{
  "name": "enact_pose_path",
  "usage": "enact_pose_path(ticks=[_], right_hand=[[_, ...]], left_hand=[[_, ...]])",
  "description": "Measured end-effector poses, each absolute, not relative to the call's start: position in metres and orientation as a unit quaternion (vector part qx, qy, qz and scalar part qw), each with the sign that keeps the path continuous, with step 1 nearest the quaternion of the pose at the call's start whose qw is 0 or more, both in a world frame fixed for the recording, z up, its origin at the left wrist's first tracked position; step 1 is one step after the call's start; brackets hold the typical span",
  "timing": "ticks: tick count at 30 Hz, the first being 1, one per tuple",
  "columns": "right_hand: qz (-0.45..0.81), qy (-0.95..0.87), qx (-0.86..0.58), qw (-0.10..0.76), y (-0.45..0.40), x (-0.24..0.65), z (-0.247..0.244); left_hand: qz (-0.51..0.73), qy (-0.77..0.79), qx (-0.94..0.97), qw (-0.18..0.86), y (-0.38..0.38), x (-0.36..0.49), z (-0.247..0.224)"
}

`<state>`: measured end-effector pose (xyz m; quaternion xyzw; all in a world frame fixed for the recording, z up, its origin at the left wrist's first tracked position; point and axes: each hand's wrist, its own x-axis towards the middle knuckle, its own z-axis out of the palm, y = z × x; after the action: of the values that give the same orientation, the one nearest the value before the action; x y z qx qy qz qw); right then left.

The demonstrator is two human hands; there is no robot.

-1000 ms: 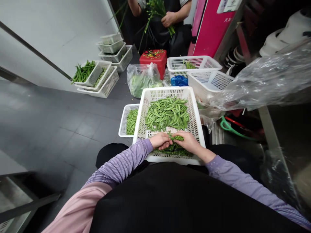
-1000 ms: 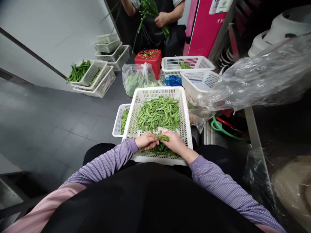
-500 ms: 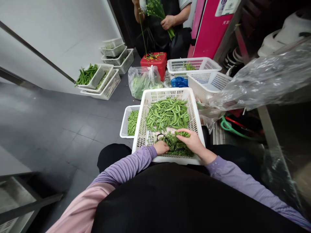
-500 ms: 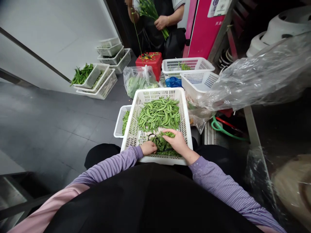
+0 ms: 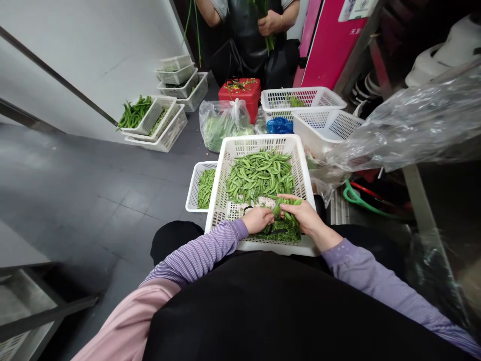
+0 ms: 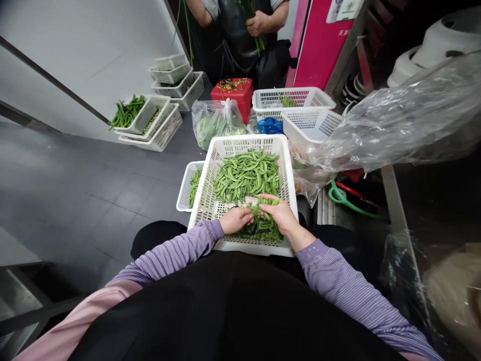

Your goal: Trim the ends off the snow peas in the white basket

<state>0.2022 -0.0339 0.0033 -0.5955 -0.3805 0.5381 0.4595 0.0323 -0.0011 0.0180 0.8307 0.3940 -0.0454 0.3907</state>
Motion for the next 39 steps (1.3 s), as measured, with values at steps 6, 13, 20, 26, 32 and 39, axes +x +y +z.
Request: enact_pose_path(ticks=[6, 13, 20, 26, 32, 39], right_hand=[[0.254, -0.744, -0.56, 0.262, -0.041, 0.207, -0.002], [0.376, -0.722, -0.531, 0.236, -0.049, 0.176, -0.013], [0.582, -0.223, -0.523, 0.581, -0.024, 0.219, 0.003], [0.619, -0.085, -0.465, 0.627, -0.013, 0.251, 0.021], [0.644, -0.129, -0.522, 0.544, -0.016, 0.234, 0.011], [0.581, -0.179, -0.619, 0.497, -0.018, 0.21, -0.011]], left_hand=[[-0.214, 0.37, 0.88, 0.206, -0.008, 0.023, 0.023], [-0.054, 0.389, 0.883, 0.258, -0.009, 0.022, 0.019], [-0.112, 0.409, 0.861, 0.28, -0.003, 0.017, -0.034], [-0.111, 0.391, 0.902, 0.147, 0.04, 0.052, -0.058], [-0.153, 0.409, 0.886, 0.152, 0.073, 0.086, -0.066], [-0.056, 0.431, 0.878, 0.202, 0.035, 0.053, -0.034]])
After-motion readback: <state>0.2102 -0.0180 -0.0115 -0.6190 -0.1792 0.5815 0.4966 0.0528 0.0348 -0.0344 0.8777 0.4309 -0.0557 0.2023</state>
